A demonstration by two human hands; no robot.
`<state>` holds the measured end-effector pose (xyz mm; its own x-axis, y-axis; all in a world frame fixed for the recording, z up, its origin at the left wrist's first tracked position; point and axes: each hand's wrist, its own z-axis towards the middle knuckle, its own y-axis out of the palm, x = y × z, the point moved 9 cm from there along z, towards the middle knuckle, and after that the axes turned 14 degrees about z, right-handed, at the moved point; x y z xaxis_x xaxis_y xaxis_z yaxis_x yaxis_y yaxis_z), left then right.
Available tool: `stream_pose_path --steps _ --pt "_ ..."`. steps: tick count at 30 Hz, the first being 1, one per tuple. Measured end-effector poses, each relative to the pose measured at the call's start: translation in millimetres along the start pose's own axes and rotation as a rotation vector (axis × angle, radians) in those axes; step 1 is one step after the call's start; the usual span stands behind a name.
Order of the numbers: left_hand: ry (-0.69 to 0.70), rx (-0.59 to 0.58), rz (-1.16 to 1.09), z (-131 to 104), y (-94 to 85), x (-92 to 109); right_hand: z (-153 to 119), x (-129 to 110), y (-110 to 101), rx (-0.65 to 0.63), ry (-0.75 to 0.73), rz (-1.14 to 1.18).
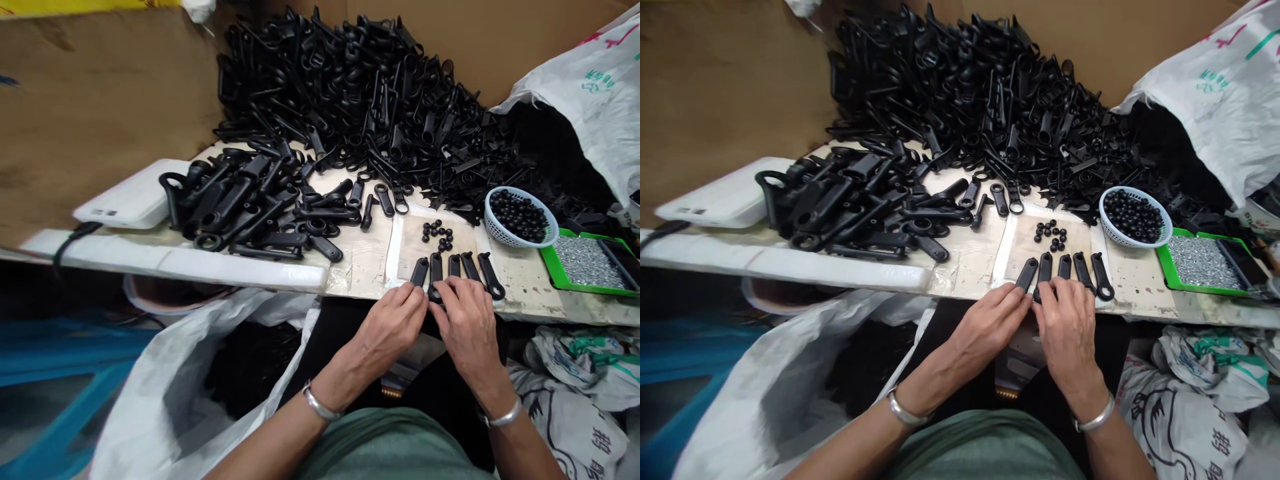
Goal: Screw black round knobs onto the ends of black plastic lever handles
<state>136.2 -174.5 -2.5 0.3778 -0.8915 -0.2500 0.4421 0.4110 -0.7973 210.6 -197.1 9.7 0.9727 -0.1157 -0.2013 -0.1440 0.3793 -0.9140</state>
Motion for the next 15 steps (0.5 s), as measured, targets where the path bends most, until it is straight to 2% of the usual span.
stream_pose_path --steps 6,9,12,15 --pt "-0.033 -0.117 -0.102 10.6 5.1 -3.2 -5.2 5.6 2.8 0.07 -0.064 0.037" --pt "-0.029 -0.184 -0.219 12.5 5.9 -13.2 -6.1 8.3 5.4 0.082 -0.091 0.056" --pt "-0.069 -0.2 -0.261 19.1 7.8 -42.5 -6.8 9.7 4.2 0.096 -0.095 0.1" --pt "-0.219 -0.304 -0.054 33.8 27.0 -92.4 -7.7 9.6 -0.4 0.122 -0.09 0.156"
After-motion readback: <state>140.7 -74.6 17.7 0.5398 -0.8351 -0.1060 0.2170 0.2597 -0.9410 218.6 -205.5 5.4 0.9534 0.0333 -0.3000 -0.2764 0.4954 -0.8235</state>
